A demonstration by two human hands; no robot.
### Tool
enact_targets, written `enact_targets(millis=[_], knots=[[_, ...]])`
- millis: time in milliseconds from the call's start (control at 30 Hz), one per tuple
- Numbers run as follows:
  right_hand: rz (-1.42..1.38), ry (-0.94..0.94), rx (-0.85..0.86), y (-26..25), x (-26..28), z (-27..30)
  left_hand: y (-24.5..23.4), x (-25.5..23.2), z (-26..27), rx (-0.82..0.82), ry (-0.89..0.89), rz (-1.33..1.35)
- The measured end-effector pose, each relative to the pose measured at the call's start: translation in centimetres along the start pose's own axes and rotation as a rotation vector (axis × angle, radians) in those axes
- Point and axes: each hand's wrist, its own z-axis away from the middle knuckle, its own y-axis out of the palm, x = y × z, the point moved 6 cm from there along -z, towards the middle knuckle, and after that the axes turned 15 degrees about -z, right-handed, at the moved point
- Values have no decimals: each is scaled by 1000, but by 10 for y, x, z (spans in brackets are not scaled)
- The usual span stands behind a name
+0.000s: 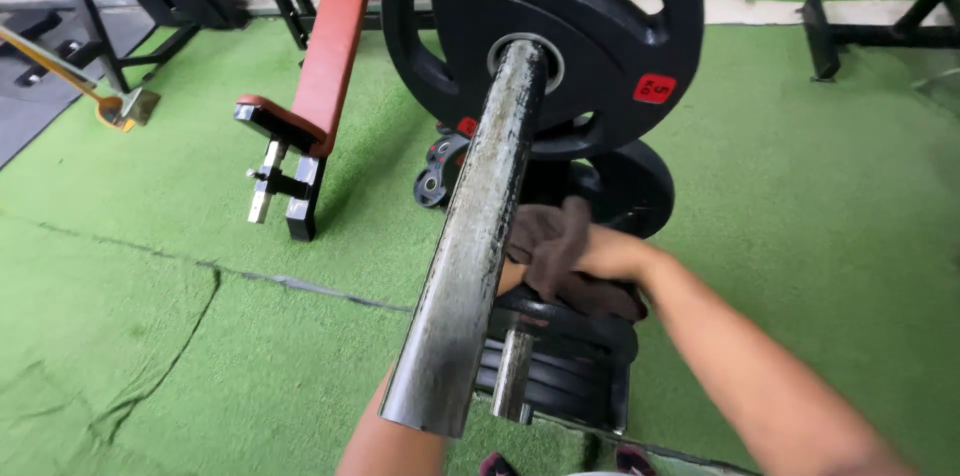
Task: Cleaning and wiping down weight plates on a storage rack using a cloth.
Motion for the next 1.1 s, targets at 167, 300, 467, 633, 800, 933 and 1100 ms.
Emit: enact_targets(millis=[167,300,467,633,800,933,1100], knots=[[-151,143,-105,-51,-56,14,11,8,9,19,-87,27],[-178,443,-495,-172,-187,90,-12,-1,12,-9,-114,49],[-428,612,-614,-172,-271,153,-30,-15,7,-42,8,16],[87,619,-624,-130,-140,139,-31,-16,6,-32,50,-98],[585,590,-620,-138,-27,114,-17,-5,8,-37,-54,-57],[991,537,-604,-230,-62,135,4,10,1,-155,-36,-24],[664,478,-957,-155,11,153,-12,-22,13,-71,-95,-4]])
